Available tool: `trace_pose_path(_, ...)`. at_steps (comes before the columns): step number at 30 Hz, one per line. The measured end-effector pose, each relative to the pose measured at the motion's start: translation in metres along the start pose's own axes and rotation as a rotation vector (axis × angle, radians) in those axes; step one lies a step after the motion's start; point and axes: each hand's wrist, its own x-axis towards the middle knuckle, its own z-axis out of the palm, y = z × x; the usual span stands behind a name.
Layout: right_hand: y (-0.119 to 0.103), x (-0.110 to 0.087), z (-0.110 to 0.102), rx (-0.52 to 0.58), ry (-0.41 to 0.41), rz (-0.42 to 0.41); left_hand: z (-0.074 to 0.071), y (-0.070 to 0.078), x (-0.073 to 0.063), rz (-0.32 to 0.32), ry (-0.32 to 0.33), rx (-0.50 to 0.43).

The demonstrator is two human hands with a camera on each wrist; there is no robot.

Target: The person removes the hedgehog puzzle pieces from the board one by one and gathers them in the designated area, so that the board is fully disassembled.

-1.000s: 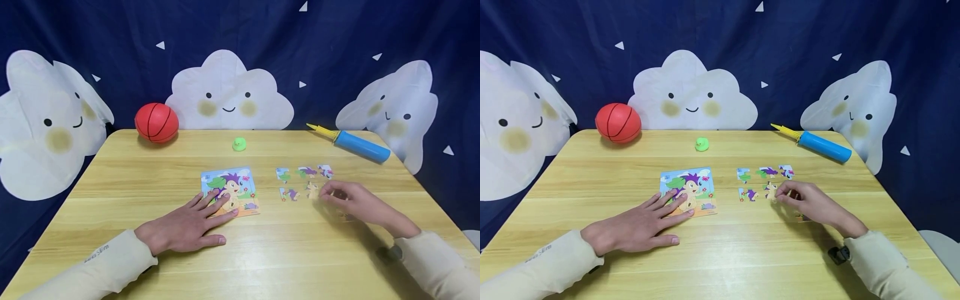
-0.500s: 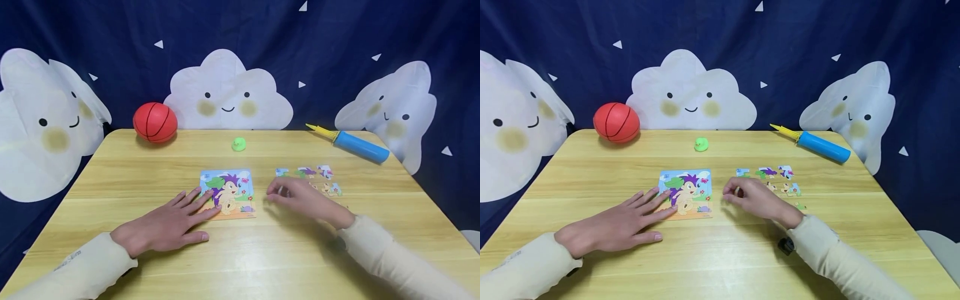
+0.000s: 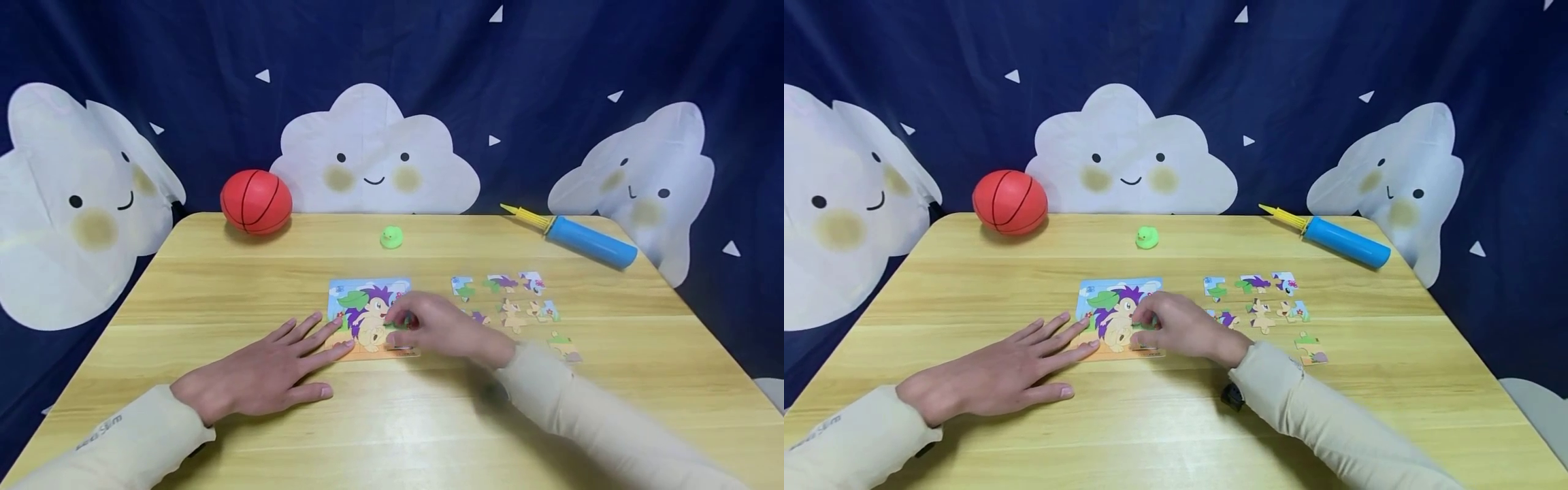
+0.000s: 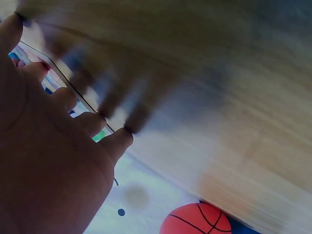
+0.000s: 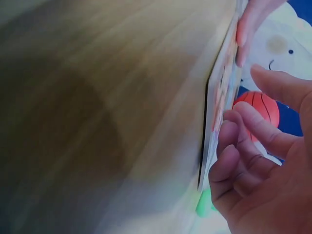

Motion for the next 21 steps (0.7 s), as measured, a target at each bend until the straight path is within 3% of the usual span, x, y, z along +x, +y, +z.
trace_pose_path(5,-0.004,0.006,0.009,-0.081,-0.001,-0.008,0.001,0.000,0.000,-0.003,-0.001,0.000)
trace_pose_path(11,-0.011,0.008,0.016,-0.150,0.004,0.095,0.002,0.000,-0.001,-0.001,0.004,0.001)
trace_pose_path(21,-0.018,0.010,0.019,-0.145,-0.002,0.190,0.003,0.000,-0.001,-0.009,-0.006,-0.004)
